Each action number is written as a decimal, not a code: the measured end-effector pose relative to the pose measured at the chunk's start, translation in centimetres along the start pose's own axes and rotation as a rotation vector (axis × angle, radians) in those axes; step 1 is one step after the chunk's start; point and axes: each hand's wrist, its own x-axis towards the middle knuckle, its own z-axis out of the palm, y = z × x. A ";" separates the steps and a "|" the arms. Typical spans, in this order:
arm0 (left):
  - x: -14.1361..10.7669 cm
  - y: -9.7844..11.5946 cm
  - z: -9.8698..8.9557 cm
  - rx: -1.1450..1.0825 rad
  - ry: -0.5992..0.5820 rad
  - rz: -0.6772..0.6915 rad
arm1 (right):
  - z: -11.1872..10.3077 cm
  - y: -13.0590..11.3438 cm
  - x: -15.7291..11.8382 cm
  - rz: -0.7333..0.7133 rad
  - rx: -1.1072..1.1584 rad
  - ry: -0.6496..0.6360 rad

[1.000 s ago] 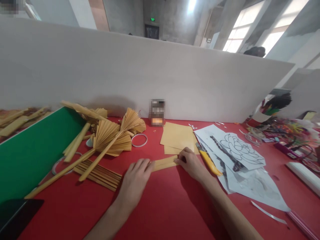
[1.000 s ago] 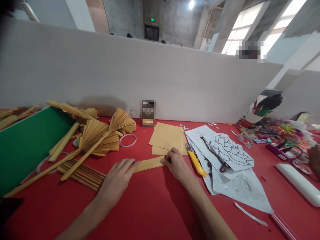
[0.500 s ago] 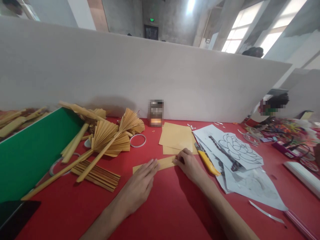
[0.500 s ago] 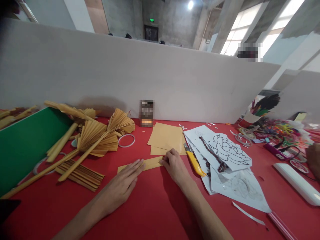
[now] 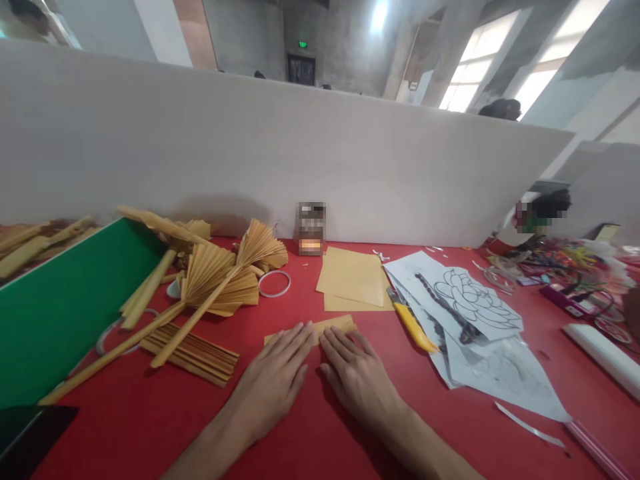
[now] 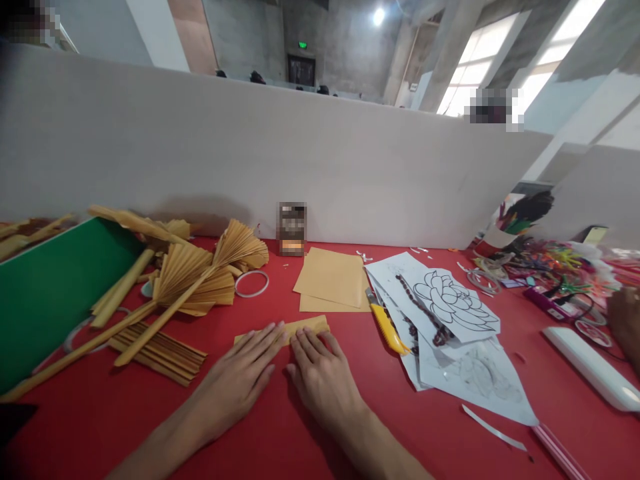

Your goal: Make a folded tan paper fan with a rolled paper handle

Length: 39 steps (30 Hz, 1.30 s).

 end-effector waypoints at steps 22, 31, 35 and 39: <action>-4.8 1.5 0.0 0.183 0.212 -0.108 | -1.7 0.9 -0.8 0.044 0.048 -0.002; -5.7 3.0 1.0 0.129 0.128 -0.235 | -3.0 3.2 -1.9 0.095 0.010 0.029; -6.0 5.7 2.3 0.130 0.176 -0.377 | -2.1 2.3 -3.3 0.237 0.154 0.078; -5.8 7.6 2.2 0.006 0.168 -0.347 | -1.2 -0.3 -5.1 0.452 0.437 0.090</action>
